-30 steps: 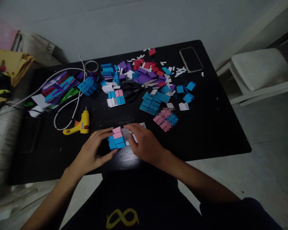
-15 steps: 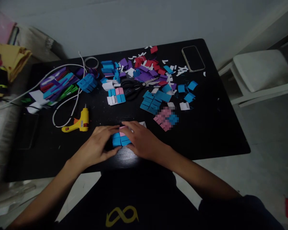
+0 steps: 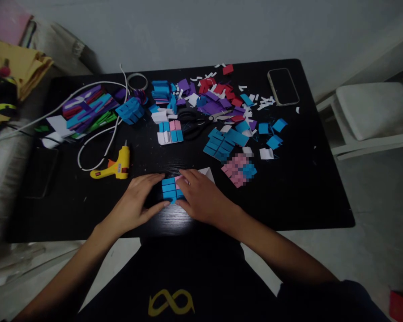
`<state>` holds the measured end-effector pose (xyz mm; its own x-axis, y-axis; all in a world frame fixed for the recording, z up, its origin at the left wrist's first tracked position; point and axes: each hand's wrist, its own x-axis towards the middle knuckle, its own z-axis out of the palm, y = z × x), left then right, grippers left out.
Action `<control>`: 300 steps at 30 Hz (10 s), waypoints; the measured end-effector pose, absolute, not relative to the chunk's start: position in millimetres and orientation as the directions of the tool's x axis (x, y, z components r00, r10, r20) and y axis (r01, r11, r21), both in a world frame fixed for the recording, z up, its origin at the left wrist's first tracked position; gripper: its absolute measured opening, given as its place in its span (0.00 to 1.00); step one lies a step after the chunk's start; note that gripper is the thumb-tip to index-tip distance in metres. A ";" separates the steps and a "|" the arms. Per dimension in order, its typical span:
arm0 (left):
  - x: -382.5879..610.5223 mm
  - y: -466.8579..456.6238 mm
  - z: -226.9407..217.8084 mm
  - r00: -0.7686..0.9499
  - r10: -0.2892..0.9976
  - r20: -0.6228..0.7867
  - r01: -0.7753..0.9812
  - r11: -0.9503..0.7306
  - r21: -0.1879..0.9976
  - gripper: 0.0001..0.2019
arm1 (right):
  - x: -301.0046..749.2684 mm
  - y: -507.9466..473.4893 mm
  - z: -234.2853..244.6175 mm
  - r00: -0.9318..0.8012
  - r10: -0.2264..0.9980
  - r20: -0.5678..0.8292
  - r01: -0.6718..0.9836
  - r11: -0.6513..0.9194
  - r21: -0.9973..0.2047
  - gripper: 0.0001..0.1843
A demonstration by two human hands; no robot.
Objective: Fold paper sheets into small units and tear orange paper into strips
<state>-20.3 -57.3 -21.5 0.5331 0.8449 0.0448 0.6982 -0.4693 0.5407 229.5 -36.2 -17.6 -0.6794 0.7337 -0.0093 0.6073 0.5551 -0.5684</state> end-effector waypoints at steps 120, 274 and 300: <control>36.4 -54.1 39.3 -0.054 0.896 0.441 0.230 -0.418 0.879 0.04 | 222.6 -44.6 60.9 -0.051 0.984 0.173 0.031 0.175 -0.984 0.14; -0.1 -70.7 -60.2 0.476 0.875 0.095 0.841 -0.484 0.243 0.33 | 200.4 -54.0 -53.0 -0.690 0.713 0.127 0.581 0.650 -0.491 0.34; -81.6 -51.1 -29.9 0.143 0.952 0.271 0.942 -0.215 0.257 0.28 | 182.8 112.6 -33.5 -0.526 0.849 0.037 0.754 0.486 -0.442 0.19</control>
<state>-81.6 -51.1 -29.9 0.1435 0.9518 0.2713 0.9421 -0.2153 0.2570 182.8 112.6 -33.5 -0.5263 0.8495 0.0370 0.7537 0.4862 -0.4422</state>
